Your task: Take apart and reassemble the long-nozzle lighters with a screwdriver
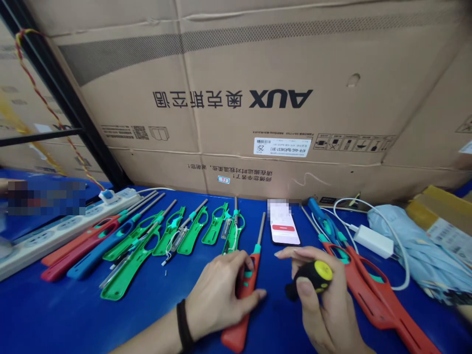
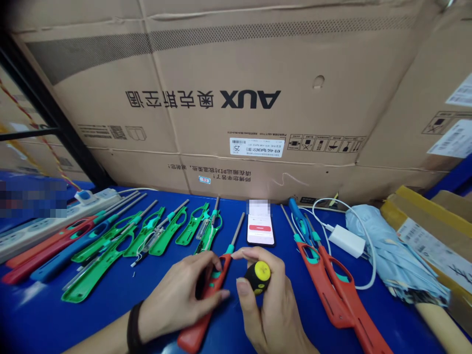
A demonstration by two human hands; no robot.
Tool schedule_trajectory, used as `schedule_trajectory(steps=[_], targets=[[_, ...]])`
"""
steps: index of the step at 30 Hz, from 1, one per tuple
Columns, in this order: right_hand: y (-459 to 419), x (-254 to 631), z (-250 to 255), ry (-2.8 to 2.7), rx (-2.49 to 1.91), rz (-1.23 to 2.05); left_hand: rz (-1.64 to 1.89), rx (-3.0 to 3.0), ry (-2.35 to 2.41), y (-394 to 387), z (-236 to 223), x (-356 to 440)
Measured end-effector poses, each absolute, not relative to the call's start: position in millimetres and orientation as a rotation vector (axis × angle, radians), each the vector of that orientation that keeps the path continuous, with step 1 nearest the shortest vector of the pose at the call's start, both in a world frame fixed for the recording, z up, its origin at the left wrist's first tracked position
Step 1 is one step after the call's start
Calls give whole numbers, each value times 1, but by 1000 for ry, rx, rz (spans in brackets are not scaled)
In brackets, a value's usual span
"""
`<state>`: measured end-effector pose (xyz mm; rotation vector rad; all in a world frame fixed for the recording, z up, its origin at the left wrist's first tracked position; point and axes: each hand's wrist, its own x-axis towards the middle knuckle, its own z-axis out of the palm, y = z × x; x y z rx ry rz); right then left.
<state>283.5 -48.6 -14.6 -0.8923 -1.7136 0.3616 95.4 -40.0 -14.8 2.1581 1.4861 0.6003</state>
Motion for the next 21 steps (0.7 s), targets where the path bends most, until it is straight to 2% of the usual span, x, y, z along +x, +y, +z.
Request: schedule_trajectory(steps=[8, 12, 21], targets=[[-46, 285, -14, -1671, -926, 282, 283, 2277, 1612, -44, -4, 96], [-47, 284, -11, -1552, -948, 336, 242, 2258, 1589, -44, 0, 93], [-54, 278, -3, -1380, -958, 470, 224, 2071, 1189, -32, 12, 68]])
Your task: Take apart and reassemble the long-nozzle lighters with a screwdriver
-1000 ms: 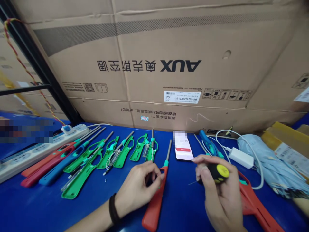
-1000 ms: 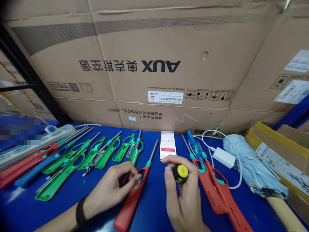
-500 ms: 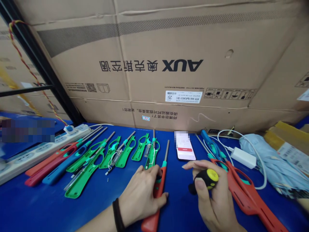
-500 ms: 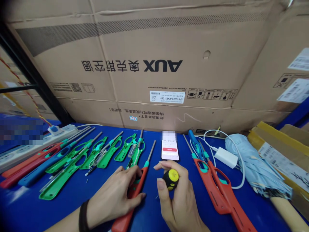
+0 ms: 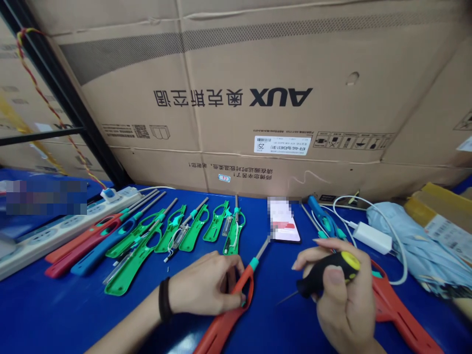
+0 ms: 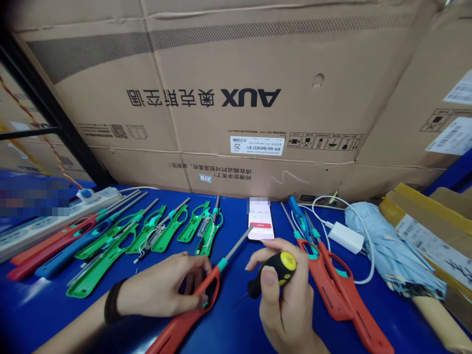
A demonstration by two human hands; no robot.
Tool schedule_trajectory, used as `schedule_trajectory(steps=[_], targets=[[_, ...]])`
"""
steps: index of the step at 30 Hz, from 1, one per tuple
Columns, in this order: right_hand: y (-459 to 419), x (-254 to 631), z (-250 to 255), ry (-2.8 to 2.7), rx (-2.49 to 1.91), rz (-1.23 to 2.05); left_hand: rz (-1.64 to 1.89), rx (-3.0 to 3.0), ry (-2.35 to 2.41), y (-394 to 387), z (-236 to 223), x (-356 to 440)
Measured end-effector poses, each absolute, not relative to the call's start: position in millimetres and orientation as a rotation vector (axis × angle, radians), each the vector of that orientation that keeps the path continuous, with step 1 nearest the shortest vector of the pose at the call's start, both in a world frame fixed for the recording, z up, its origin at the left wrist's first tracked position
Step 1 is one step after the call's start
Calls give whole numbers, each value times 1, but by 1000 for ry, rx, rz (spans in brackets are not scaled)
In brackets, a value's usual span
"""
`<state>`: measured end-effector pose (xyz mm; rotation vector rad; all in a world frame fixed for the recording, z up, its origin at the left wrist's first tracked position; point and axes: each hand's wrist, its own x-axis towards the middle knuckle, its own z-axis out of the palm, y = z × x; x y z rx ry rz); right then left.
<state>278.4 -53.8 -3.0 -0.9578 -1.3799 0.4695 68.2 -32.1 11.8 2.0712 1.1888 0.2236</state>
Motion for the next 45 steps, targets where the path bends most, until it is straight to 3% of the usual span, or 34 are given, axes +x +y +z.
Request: schedule_trajectory(steps=[4, 11, 16, 23, 35, 45], targets=[[-54, 279, -2, -1397, -933, 407, 113, 2132, 1002, -33, 13, 68], [-49, 297, 24, -1866, -931, 243, 334, 2352, 1080, -47, -3, 93], [-49, 306, 24, -2458, -1107, 598, 220, 2470, 1106, -52, -10, 98], [-52, 298, 14, -2639, -1435, 637, 132, 2575, 979, -52, -2, 97], [-38, 305, 10, -2670, -1199, 1083, 8, 2743, 1002, -64, 6, 106], [-33, 304, 11, -2645, -1107, 1186, 111, 2879, 1000, -66, -5, 104]])
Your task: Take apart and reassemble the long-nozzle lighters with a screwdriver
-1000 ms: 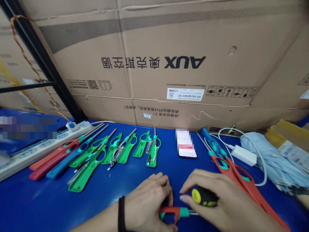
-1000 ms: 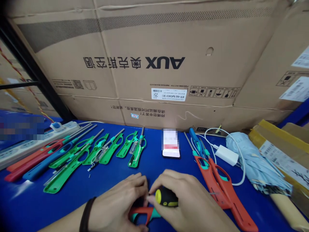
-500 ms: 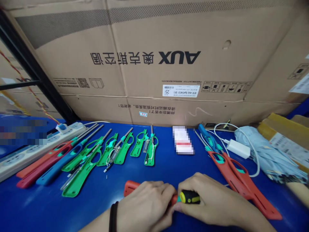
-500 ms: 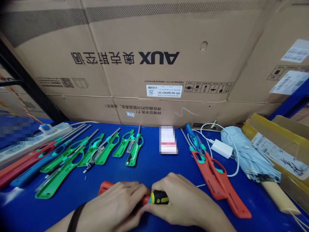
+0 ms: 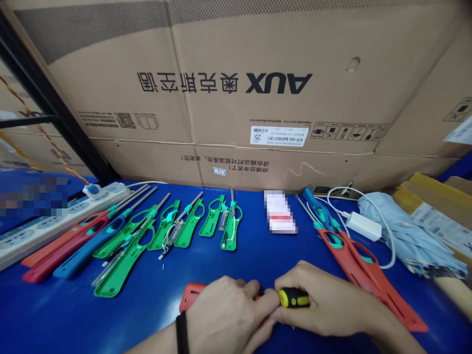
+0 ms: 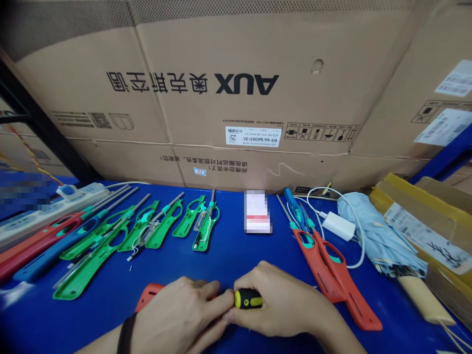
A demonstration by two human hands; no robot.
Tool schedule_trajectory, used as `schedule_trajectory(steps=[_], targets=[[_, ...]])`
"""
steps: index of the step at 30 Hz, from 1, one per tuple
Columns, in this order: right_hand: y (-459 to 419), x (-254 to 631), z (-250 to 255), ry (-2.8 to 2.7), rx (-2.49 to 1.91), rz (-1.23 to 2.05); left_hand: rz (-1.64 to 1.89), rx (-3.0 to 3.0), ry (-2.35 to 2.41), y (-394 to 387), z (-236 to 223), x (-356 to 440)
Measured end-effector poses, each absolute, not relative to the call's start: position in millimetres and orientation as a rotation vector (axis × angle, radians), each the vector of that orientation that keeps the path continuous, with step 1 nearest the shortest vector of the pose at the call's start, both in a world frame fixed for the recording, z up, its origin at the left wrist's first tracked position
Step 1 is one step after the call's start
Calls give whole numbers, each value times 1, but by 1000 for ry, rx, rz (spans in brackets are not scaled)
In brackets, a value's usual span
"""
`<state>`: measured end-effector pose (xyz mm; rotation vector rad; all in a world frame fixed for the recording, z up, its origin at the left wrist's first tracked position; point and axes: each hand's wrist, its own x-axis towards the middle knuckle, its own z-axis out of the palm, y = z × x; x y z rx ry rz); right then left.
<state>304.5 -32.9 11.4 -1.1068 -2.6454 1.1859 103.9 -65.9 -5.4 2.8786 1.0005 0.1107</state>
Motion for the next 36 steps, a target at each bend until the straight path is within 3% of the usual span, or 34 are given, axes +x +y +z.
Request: schedule_trajectory(steps=[14, 21, 25, 36], targets=[[-34, 303, 11, -2641, -1195, 1089, 98, 2902, 1073, -60, -8, 99], [-42, 296, 15, -2612, -1337, 808, 305, 2997, 1098, -54, -20, 106], [-42, 292, 15, -2626, -1338, 887, 415, 3106, 1071, -57, -32, 109], [-34, 294, 12, -2643, -1277, 992, 162, 3052, 1007, -56, -30, 105]])
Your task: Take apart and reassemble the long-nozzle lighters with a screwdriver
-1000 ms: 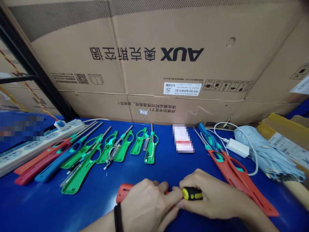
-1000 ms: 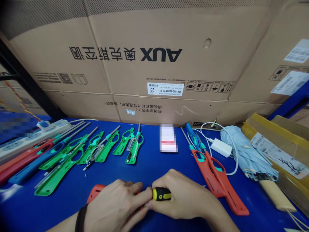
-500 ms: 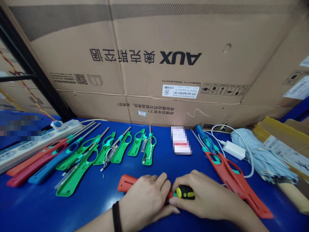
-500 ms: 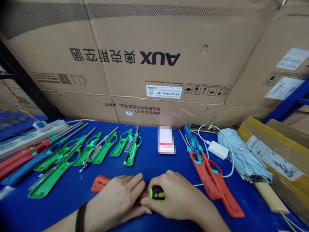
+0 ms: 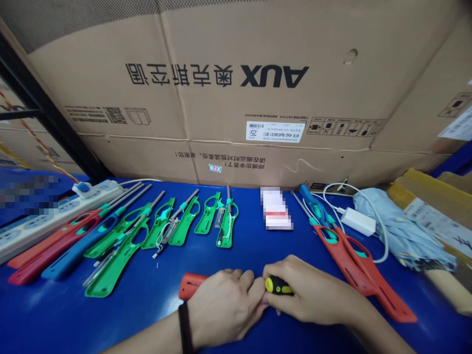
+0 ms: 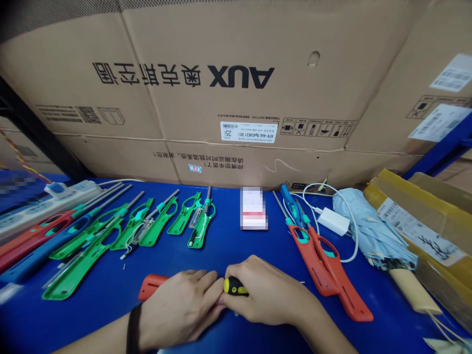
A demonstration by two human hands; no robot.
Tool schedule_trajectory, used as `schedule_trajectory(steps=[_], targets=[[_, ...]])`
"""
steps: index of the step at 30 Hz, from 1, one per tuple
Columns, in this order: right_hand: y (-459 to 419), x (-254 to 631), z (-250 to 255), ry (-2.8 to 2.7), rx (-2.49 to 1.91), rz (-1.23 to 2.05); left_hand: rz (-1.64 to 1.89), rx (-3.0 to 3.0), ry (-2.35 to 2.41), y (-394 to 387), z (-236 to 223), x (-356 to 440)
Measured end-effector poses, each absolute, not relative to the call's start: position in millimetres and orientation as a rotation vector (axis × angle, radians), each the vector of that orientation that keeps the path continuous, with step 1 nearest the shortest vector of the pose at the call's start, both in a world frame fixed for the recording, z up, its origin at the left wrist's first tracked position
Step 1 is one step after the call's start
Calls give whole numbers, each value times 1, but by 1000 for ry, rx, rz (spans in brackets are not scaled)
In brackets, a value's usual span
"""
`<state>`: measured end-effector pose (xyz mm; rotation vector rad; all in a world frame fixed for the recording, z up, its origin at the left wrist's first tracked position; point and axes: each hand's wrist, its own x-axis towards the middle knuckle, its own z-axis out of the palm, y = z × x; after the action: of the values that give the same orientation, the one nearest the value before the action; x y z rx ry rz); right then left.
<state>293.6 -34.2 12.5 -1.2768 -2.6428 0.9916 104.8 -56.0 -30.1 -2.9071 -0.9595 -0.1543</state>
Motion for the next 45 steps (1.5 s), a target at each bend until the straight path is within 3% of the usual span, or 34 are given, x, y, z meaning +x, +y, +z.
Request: schedule_trajectory(steps=[11, 17, 24, 32, 39, 45], targets=[[-31, 301, 14, -2620, -1360, 948, -196, -2934, -1121, -48, -33, 103], [-27, 319, 20, -2540, -1464, 1250, -186, -3011, -1293, -49, -29, 102], [-22, 330, 24, -2392, -1471, 1021, -355, -3255, -1364, -37, -4, 84], [-27, 320, 37, -2122, -1529, 640, -76, -3222, -1656, -37, 25, 48], [-48, 290, 24, -1691, -1034, 731, -80, -3243, -1420, -46, 19, 69], [-48, 266, 15, -1788, -856, 745, -12, -3212, -1434, -36, 22, 53]])
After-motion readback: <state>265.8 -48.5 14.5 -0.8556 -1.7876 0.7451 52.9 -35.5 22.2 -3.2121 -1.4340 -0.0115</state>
